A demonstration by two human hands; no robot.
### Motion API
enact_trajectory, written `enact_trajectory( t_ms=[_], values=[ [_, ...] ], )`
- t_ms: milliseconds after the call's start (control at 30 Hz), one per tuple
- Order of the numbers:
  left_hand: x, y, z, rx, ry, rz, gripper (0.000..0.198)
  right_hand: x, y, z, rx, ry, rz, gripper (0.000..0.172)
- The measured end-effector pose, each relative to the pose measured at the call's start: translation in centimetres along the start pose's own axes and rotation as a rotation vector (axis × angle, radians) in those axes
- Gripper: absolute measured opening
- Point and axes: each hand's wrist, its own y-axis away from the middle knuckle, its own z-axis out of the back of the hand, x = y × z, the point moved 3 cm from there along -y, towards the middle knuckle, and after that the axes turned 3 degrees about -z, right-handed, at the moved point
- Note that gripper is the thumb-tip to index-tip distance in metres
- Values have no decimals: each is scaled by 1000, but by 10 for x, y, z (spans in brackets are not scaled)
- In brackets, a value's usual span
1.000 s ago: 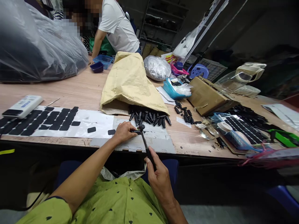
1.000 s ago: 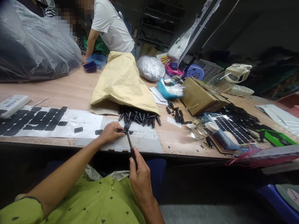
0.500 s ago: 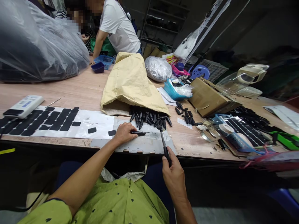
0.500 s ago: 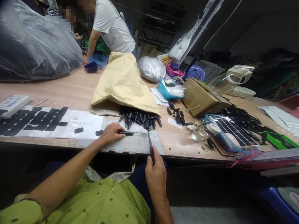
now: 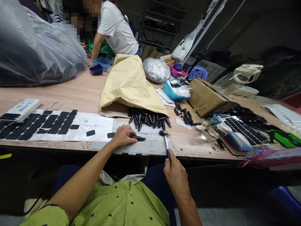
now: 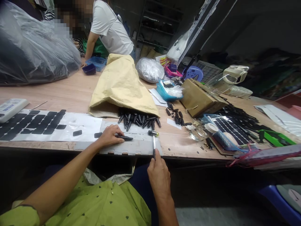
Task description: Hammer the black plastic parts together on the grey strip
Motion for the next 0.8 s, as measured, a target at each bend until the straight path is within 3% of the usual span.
enact_trajectory(
  t_ms=[233, 433, 600, 700, 800],
  values=[
    [-3, 20, 6, 97, 25, -83, 15, 2, -1, 0, 10, 10, 2, 51],
    [-8, 57, 6, 211, 45, -199, 16, 3, 0, 1, 18, 17, -8, 51],
    [-11, 84, -1, 208, -86, -233, 14, 3, 0, 2, 1, 20, 9, 51],
    [-15, 90, -1, 226, -111, -231, 17, 2, 0, 0, -16, 24, 22, 50],
    [-17, 78, 7, 195, -23, -173, 13, 0, -1, -2, -23, 21, 29, 50]
  ],
)
